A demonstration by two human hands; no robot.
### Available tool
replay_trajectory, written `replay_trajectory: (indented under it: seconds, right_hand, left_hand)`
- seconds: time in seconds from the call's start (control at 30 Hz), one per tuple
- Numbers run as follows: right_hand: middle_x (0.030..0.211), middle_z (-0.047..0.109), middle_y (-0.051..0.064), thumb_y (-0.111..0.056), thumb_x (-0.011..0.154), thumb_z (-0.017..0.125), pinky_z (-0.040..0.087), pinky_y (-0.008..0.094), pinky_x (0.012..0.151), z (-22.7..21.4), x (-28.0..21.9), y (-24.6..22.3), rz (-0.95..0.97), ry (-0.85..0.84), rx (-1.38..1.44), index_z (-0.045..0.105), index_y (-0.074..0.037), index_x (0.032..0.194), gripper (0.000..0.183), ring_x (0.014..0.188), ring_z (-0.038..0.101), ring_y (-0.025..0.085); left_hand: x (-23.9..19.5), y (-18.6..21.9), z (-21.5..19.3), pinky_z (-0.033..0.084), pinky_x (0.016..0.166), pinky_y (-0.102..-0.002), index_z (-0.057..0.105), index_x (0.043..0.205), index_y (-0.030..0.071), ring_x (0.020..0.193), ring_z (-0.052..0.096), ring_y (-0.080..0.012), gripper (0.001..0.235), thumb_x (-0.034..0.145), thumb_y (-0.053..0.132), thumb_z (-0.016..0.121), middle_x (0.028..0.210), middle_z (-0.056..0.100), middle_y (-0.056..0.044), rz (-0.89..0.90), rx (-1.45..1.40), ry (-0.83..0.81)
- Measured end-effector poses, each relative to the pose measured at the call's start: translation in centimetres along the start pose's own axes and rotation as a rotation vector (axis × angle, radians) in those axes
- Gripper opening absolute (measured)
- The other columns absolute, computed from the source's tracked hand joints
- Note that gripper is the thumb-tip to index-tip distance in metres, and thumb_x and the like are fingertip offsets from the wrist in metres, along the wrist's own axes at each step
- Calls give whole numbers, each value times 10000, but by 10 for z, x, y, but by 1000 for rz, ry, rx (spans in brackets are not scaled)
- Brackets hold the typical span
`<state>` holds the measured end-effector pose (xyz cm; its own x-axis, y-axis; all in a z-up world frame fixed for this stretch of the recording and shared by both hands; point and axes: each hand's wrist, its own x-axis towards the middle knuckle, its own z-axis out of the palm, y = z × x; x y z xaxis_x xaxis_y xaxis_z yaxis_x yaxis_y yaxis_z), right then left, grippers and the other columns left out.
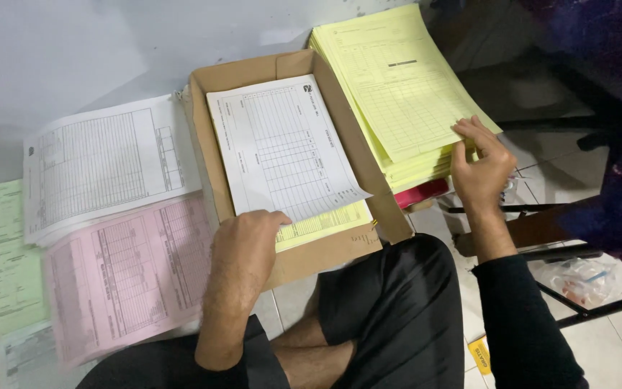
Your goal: Sorting and organizing printed forms into a box and separate piles on the floor
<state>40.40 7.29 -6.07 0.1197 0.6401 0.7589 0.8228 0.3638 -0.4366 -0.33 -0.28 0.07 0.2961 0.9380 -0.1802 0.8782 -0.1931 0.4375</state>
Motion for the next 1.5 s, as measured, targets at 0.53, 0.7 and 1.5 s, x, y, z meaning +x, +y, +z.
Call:
replay_trajectory:
  seconds: [0.53,0.7,1.5]
  right_hand:
    - [956,799,75,57,830,686,537,413,935,15,-52,-210,-308,-438,56,799,-143,1149,394,1031,757,304]
    - [1008,812,117,205,868,632,588,425,879,9,-65,-231,-92,-176,209,818,-68,1034,370,954,774,346]
    - [1354,679,160,96,874,682,430,468,1175,40,-111,-251,-165,-388,109,665,41,1288,418,1326,587,359]
  left_hand:
    - [-22,8,-4,445,1064,-484,757,1088,237,968,639,-192,276,884,61,698,921,678,20,446,-51,564]
    - [-39,0,-45,581,669,-540,400,1488,-105,705,711,-427,856,1035,616,318,1003,639,-388,-51,-599,472]
    - [-35,-181,-25,720,976,-313,393,1552,141,1197,778,-323,797,872,-160,677,1580,422,-252,-137,-483,1426]
